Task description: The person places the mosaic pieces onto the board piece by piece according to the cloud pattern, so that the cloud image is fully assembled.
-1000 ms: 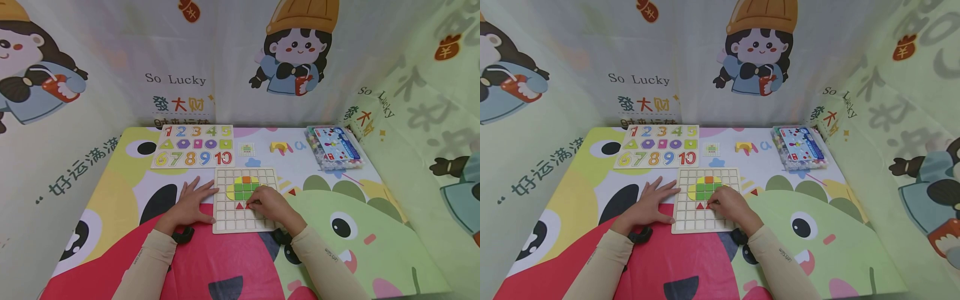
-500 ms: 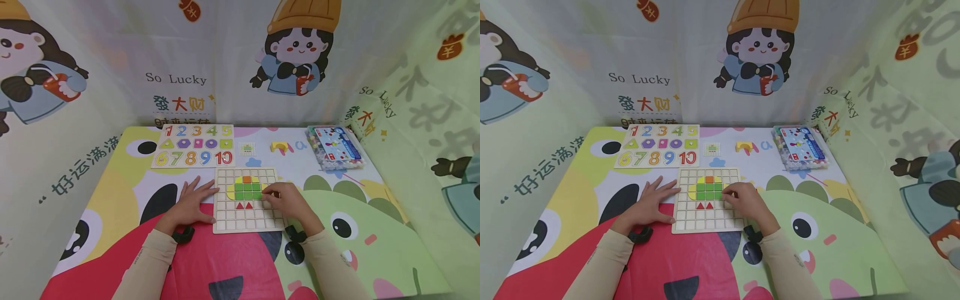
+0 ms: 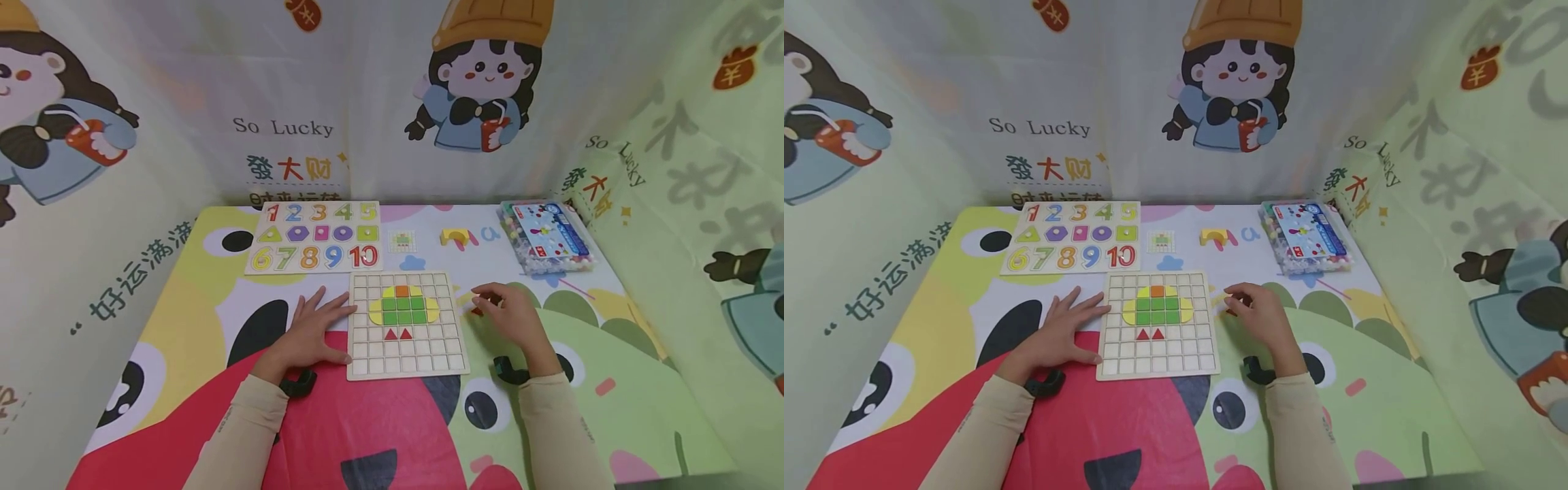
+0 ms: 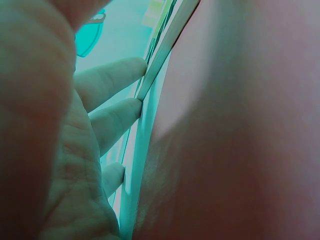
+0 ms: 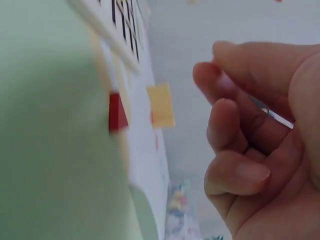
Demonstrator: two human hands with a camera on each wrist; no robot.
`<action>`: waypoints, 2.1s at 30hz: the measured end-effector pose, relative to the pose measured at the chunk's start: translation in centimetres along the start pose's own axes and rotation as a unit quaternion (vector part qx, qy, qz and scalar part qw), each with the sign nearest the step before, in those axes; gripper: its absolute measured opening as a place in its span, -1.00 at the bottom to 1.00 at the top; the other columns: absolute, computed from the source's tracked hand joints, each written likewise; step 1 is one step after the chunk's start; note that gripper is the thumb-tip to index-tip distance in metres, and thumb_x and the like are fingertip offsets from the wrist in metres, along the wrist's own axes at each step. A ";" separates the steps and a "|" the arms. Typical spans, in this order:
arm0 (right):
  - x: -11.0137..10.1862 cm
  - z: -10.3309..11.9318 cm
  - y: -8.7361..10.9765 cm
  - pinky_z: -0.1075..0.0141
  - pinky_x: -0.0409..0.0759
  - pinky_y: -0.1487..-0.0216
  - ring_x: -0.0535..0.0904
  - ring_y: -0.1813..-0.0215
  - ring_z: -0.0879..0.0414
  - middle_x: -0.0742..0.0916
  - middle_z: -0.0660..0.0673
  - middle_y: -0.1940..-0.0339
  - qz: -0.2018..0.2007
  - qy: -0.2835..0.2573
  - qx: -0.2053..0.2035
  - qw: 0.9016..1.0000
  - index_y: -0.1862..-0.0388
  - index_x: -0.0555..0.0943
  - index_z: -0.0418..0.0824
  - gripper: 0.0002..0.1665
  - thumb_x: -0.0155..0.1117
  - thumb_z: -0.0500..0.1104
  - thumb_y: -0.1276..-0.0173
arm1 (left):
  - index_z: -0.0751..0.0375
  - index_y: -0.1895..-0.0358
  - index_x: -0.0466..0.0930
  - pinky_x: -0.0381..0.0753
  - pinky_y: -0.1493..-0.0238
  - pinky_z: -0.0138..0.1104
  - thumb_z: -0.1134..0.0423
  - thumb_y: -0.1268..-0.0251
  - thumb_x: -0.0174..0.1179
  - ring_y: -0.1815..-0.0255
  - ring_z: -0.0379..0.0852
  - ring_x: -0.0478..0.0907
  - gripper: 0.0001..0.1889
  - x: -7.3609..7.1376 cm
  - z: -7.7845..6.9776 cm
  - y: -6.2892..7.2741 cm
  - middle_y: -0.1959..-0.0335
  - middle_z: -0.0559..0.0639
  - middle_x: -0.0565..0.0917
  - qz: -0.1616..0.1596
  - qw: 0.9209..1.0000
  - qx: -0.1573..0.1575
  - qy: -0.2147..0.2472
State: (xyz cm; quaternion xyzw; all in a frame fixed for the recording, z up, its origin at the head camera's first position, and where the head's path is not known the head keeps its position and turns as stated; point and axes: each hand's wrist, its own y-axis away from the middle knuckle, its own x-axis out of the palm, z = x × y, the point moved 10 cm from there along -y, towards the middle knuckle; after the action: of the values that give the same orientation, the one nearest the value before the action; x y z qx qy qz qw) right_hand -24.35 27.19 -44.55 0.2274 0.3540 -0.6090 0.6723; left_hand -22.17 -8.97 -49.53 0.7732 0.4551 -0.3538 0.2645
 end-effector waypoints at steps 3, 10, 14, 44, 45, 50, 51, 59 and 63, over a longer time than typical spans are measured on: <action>-0.8 -1.0 -0.2 0.27 0.49 0.31 0.58 0.26 0.04 0.80 -0.20 0.19 -0.015 0.020 0.003 1.000 -0.12 0.78 -0.24 -0.74 0.37 -0.23 -0.52 | -0.09 -0.58 0.43 -0.44 -0.66 0.40 -0.10 0.18 0.68 -0.77 0.34 -0.22 0.08 -0.2 -0.1 0.1 -0.74 0.01 0.20 -0.003 1.000 0.002 0.000; 0.2 -3.0 -0.5 0.25 0.59 0.24 0.69 0.17 -0.07 0.79 -0.25 0.15 0.031 0.017 0.030 0.999 -0.12 0.78 -0.31 -0.71 0.40 -0.27 -0.48 | -0.09 -0.58 0.42 -0.44 -0.65 0.40 -0.10 0.19 0.67 -0.77 0.35 -0.23 0.08 -0.4 -0.1 0.1 -0.74 0.01 0.19 -0.004 1.000 0.002 0.000; 1.2 -3.3 -0.5 0.22 0.59 0.18 0.65 0.16 -0.06 0.80 -0.26 0.13 0.058 0.025 0.038 0.997 -0.14 0.77 -0.33 -0.67 0.42 -0.23 -0.47 | -0.09 -0.58 0.43 -0.44 -0.65 0.40 -0.11 0.19 0.67 -0.77 0.35 -0.22 0.08 -0.4 -0.1 0.0 -0.74 0.01 0.19 -0.003 1.000 0.002 -0.003; 3.1 2.2 0.2 0.38 0.56 0.35 0.59 0.34 0.14 0.81 0.00 0.34 0.054 -0.033 -0.016 0.998 0.22 0.76 -0.11 -0.90 0.55 -0.20 -0.35 | -0.07 -0.58 0.43 -0.43 -0.65 0.40 -0.09 0.18 0.68 -0.76 0.35 -0.21 0.08 -0.3 -0.3 0.1 -0.73 0.03 0.21 0.002 1.000 0.002 0.000; 3.4 2.9 0.3 0.39 0.56 0.35 0.58 0.34 0.14 0.80 0.01 0.34 0.058 -0.033 -0.024 0.997 0.22 0.77 -0.10 -0.91 0.56 -0.20 -0.35 | -0.07 -0.58 0.43 -0.44 -0.65 0.40 -0.09 0.18 0.67 -0.77 0.34 -0.21 0.08 -0.3 -0.3 0.1 -0.73 0.03 0.21 0.003 1.000 0.002 0.000; 4.9 5.5 0.6 0.40 0.55 0.35 0.55 0.35 0.19 0.80 0.06 0.36 0.075 -0.032 -0.053 0.995 0.26 0.81 -0.04 -0.93 0.58 -0.18 -0.32 | -0.07 -0.58 0.42 -0.45 -0.65 0.40 -0.08 0.20 0.69 -0.77 0.35 -0.22 0.09 -0.4 -0.3 0.1 -0.73 0.04 0.20 0.004 1.000 -0.002 0.003; 5.2 5.9 0.7 0.40 0.56 0.34 0.56 0.35 0.21 0.80 0.07 0.37 0.080 -0.030 -0.058 0.995 0.27 0.81 -0.03 -0.93 0.58 -0.17 -0.32 | -0.07 -0.58 0.42 -0.45 -0.65 0.40 -0.08 0.20 0.69 -0.77 0.35 -0.22 0.10 -0.4 -0.3 0.1 -0.74 0.04 0.19 0.004 1.000 -0.002 0.003; 7.6 7.7 0.8 0.36 0.65 0.16 0.62 0.25 0.23 0.81 0.12 0.31 0.132 -0.011 -0.067 0.989 0.23 0.81 -0.06 -0.96 0.54 -0.15 -0.38 | -0.03 -0.57 0.43 -0.45 -0.65 0.40 -0.06 0.20 0.69 -0.76 0.37 -0.22 0.09 -0.7 -0.7 0.2 -0.73 0.07 0.20 0.001 1.000 0.000 0.010; 8.4 7.9 0.7 0.38 0.63 0.17 0.60 0.25 0.22 0.80 0.09 0.30 0.149 0.003 -0.076 0.986 0.21 0.80 -0.05 -0.95 0.52 -0.18 -0.39 | -0.03 -0.58 0.43 -0.45 -0.65 0.40 -0.05 0.20 0.69 -0.76 0.37 -0.22 0.09 -0.8 -0.7 0.3 -0.73 0.07 0.20 0.001 1.000 0.001 0.009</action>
State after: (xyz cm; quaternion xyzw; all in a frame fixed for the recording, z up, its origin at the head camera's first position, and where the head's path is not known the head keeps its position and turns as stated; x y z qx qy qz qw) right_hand -22.01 15.95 -45.86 0.2280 0.3635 -0.4731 0.7695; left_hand -21.99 -8.98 -48.41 0.7771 0.4560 -0.3472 0.2601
